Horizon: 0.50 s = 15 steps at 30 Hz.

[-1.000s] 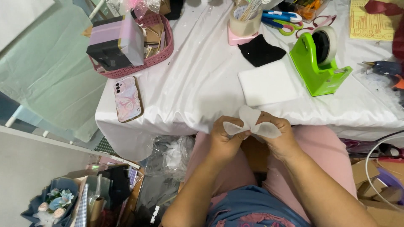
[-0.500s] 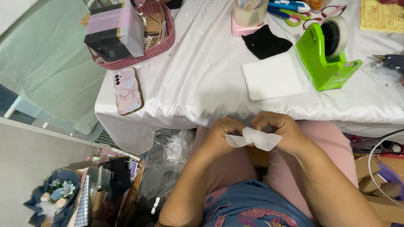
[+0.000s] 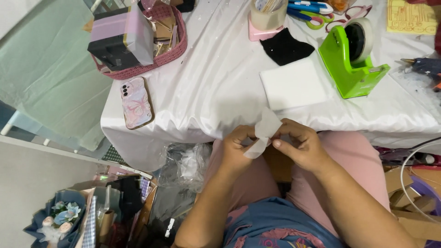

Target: The person is sitting on the floor, folding and shaping small squares of white tissue paper into decorative flowers at a design station.

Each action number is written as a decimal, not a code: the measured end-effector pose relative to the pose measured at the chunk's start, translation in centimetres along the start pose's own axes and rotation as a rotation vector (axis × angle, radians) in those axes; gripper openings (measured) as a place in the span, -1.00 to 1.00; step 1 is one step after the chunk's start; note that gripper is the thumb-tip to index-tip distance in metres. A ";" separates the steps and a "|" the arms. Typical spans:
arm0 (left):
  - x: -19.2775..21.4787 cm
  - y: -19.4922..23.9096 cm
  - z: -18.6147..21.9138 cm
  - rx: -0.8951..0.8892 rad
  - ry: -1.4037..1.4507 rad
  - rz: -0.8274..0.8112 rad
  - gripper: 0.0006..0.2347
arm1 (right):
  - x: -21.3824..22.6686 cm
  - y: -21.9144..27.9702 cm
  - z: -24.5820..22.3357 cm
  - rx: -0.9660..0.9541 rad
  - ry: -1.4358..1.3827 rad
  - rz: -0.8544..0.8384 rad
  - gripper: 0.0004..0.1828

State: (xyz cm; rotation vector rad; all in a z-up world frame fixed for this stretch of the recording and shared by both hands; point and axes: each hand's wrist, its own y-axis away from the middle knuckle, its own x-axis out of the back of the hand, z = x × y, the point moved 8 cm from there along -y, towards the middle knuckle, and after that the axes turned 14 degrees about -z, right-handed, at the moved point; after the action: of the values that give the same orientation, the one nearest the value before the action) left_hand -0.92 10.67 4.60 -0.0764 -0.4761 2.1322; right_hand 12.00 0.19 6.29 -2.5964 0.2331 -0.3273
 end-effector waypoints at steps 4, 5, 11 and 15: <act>0.1 -0.4 1.8 -0.115 -0.060 0.070 -0.94 | -0.1 -0.4 -2.1 0.107 0.051 0.000 -0.73; 0.3 -0.3 2.2 -0.155 -0.094 0.099 -0.94 | 0.0 -0.4 -2.4 0.123 0.093 0.026 -0.73; 0.0 -0.3 6.3 -0.314 -0.304 0.171 -0.94 | 0.3 0.5 -2.3 0.136 0.228 0.126 -0.78; -1.4 -0.5 8.0 -0.409 -0.413 0.128 -0.92 | 0.7 0.7 -3.3 0.083 0.202 0.206 -0.97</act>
State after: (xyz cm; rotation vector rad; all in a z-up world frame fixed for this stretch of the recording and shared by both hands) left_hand -1.60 7.30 11.97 0.1092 -1.1741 2.1461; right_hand 11.74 -2.10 8.82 -2.4312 0.5419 -0.5126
